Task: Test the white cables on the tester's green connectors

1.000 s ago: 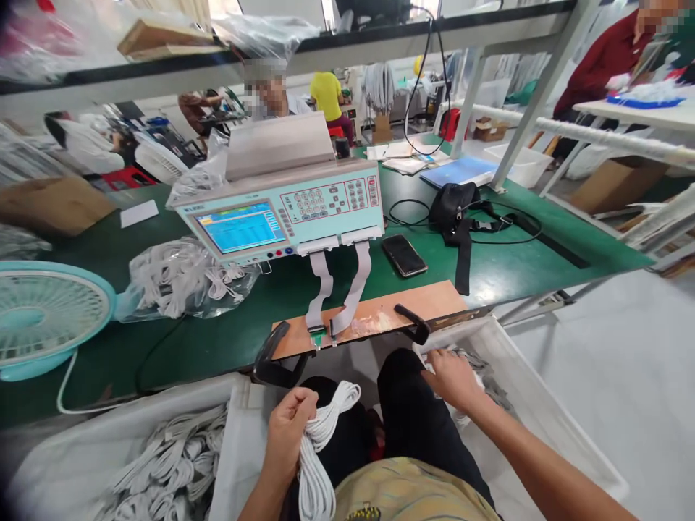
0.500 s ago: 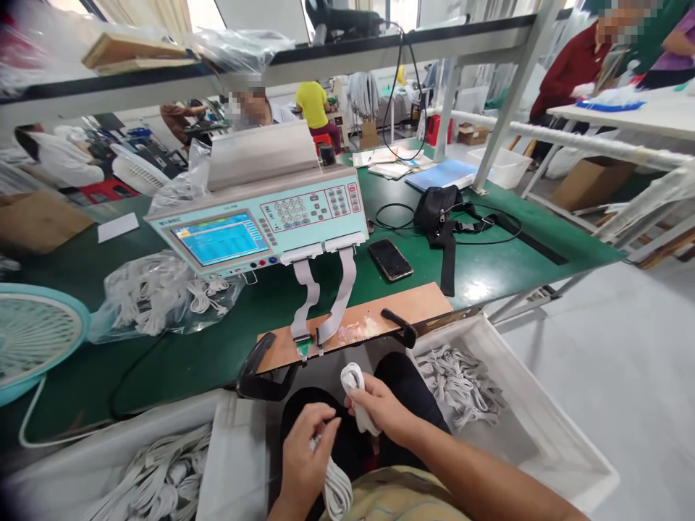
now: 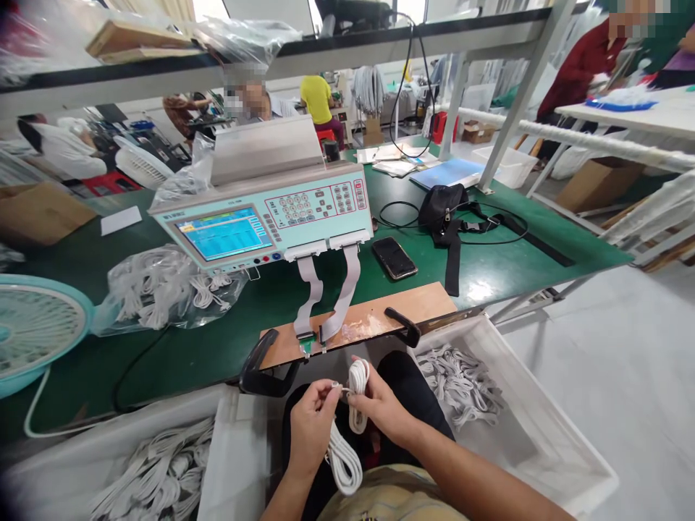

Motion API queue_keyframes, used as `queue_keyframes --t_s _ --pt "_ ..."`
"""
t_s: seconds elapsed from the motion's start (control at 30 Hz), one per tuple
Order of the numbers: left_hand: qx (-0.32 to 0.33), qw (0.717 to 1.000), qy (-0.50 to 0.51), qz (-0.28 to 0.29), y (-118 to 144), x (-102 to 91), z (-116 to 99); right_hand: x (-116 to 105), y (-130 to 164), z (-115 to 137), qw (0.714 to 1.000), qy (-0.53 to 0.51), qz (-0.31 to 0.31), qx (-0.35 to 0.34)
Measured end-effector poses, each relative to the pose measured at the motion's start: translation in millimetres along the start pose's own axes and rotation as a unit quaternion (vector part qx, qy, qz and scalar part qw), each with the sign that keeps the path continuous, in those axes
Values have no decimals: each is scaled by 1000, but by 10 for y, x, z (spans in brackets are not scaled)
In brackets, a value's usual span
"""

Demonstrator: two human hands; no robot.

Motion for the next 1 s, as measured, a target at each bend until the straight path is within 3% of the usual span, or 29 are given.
queue_keyframes --t_s 0.1,0.27,0.47,0.63,0.77,1.0 --pt "-36 999 37 3 -18 -22 69 41 74 173 984 134 56 -107" --pt "-58 992 102 -43 -53 -127 117 213 291 388 880 371 172 -242" --pt "-103 975 191 -39 -37 -132 245 327 257 380 762 527 177 -332" --pt "-143 956 254 28 -34 -92 322 455 217 530 703 576 195 -367" --pt "-166 939 297 57 -23 -80 347 524 223 594 680 595 223 -366" --pt "-171 947 262 69 -31 -104 295 600 219 575 627 649 288 -321"
Point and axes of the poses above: each hand's wrist, its own y-axis away from the middle knuckle, its own x-axis out of the palm, z = x × y, the point moved 4 cm from there along -y, towards the middle knuckle, and after that the axes turned 2 degrees about y, right-handed, at the moved point
